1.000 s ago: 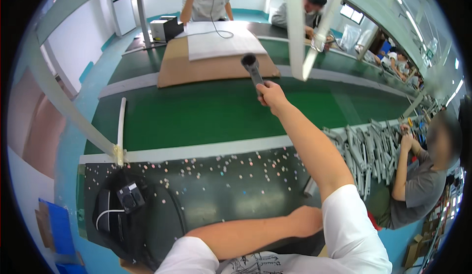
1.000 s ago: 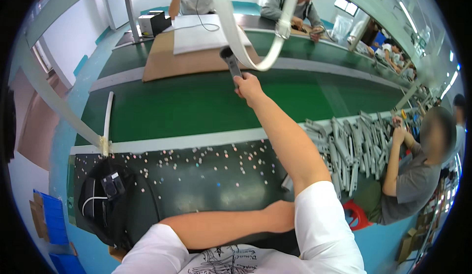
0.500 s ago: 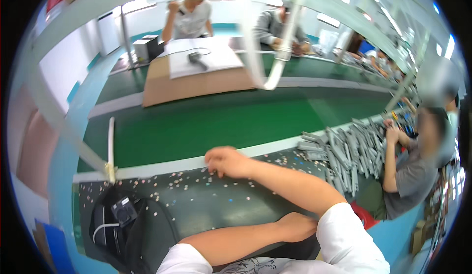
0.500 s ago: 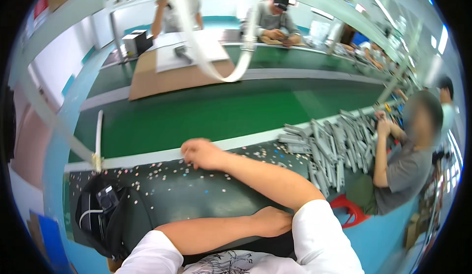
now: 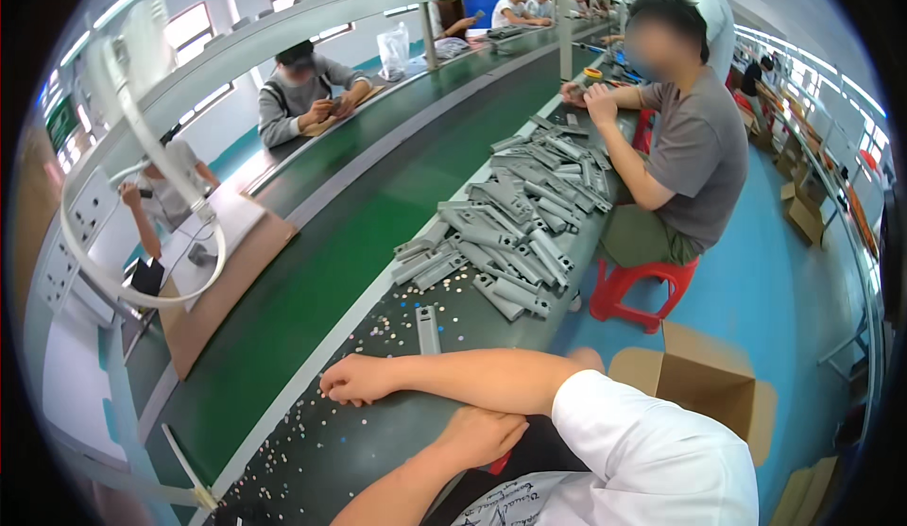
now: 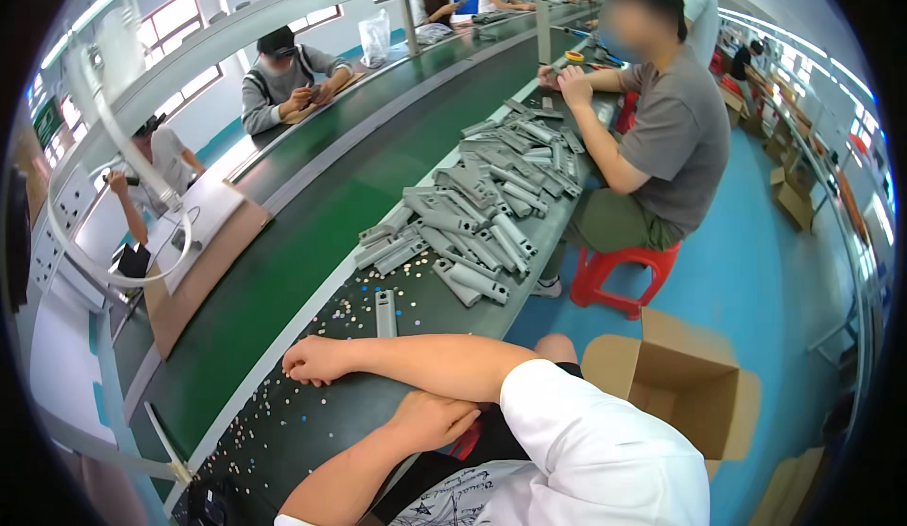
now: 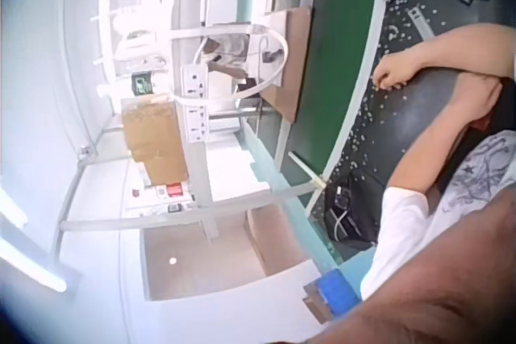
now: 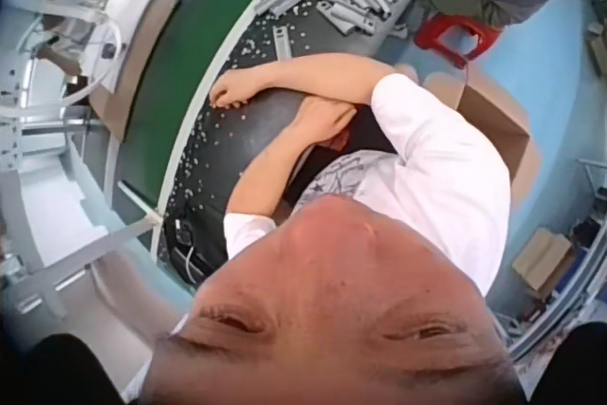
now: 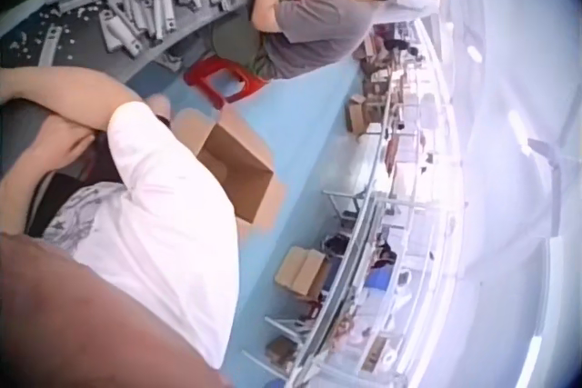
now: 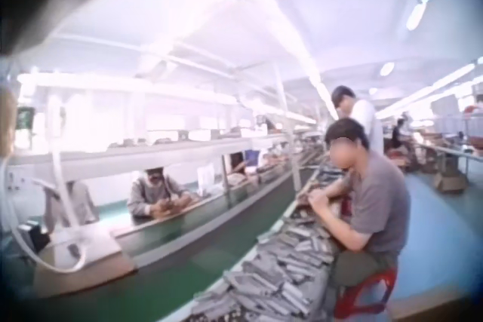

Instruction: Assemble mechanical parts and internal circuit boards into a handheld electronic device housing.

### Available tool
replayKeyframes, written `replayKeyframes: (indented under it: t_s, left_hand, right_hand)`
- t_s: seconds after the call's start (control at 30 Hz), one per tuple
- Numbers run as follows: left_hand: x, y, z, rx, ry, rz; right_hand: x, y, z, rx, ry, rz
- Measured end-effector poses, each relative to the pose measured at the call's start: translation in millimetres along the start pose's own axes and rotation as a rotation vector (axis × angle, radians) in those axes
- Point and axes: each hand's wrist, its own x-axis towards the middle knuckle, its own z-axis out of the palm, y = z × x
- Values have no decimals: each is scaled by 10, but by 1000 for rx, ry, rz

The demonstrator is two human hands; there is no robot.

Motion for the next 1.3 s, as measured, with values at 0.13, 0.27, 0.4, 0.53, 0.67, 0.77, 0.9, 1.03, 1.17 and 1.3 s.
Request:
replayKeyframes:
  t_s: [0.13, 0.27, 0.4, 0.53, 0.67, 0.77, 0.9, 1.03, 1.17, 1.3]
  left_hand:
    - [36, 6, 36, 45, 37, 28]
    - [22, 47, -17, 74, 78, 51]
    - [4, 52, -7, 71, 54, 20]
    - [31, 79, -11, 75, 52, 19]
    - [5, 65, -14, 72, 70, 24]
    - [10, 52, -12, 58, 74, 32]
    - [16, 27, -16, 76, 65, 21]
    - [25, 6, -17, 74, 62, 18]
    - [11, 24, -18, 63, 58, 17]
    - [8, 5, 5, 69, 62, 21]
  right_hand:
    - [146, 342, 68, -270, 39, -257]
    - [76, 163, 91, -332, -9, -279]
    - [67, 170, 80, -288, -35, -212]
    - [91, 227, 67, -333, -36, -236]
    - [46, 104, 55, -337, -79, -192]
    - [34, 117, 72, -335, -50, -206]
    - [85, 166, 30, -351, -41, -230]
    - [19, 74, -1, -394, -31, -257]
    - [59, 127, 34, -414, -22, -269]
    - [77, 196, 37, -386, -33, -260]
